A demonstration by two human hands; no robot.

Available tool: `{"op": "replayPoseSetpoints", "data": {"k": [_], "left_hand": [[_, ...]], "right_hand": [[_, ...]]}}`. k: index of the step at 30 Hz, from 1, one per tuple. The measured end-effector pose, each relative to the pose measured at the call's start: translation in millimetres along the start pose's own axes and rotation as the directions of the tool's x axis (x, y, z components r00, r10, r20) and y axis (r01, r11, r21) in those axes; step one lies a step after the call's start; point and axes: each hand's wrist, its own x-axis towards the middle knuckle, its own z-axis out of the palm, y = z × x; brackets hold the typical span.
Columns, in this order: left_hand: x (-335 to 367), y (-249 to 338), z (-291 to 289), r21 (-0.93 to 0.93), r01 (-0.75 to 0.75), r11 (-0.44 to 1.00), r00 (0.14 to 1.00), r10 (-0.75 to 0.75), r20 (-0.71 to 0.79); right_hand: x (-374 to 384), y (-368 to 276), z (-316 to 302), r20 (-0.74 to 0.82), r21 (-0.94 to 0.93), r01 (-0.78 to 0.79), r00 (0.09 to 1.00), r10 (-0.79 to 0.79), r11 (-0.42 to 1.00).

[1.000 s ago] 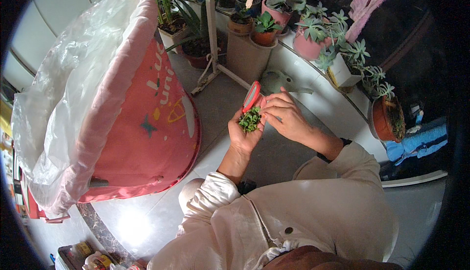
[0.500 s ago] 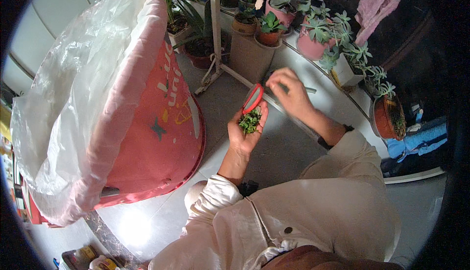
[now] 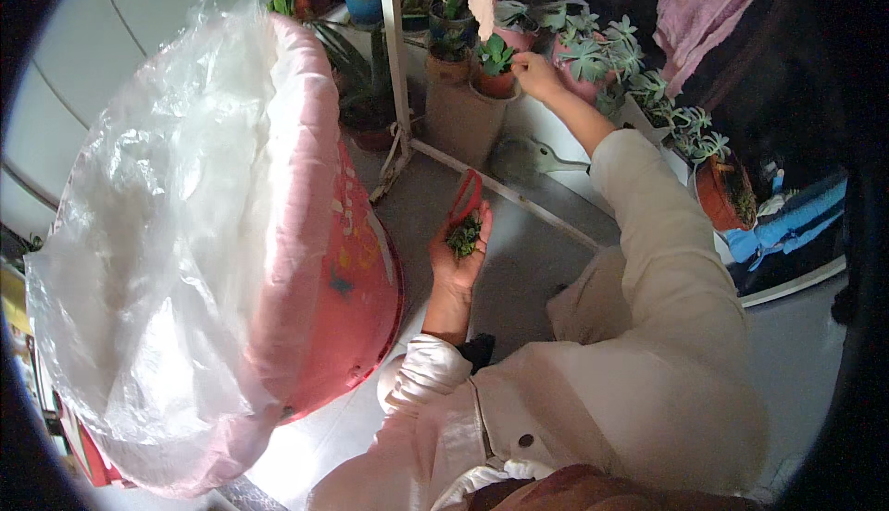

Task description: The person uses red-handled scissors to trim leaves from several potted plants on a balcony. They move between different plants, cut small pieces, and collect the trimmings in their hand.

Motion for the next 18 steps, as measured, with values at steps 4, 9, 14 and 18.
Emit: {"op": "replayPoseSetpoints", "data": {"k": [4, 9, 14, 18], "left_hand": [[4, 6, -4, 0.060, -0.083, 0.995, 0.995, 0.086, -0.048], [-2, 1, -7, 0.070, -0.134, 0.989, 0.991, 0.132, 0.026], [-31, -19, 6, 0.183, -0.231, 0.956, 0.955, 0.259, -0.146], [-50, -40, 12, 0.183, -0.279, 0.943, 0.930, 0.313, -0.192]], "right_hand": [[19, 28, 21, -0.232, 0.030, -0.095, 0.968, 0.099, 0.995], [31, 53, 54, -0.346, 0.021, -0.257, 0.905, 0.249, 0.966], [68, 59, 59, -0.556, 0.068, 0.176, 0.824, -0.109, 0.982], [92, 67, 57, -0.535, -0.052, 0.153, 0.830, -0.157, 0.987]]}}
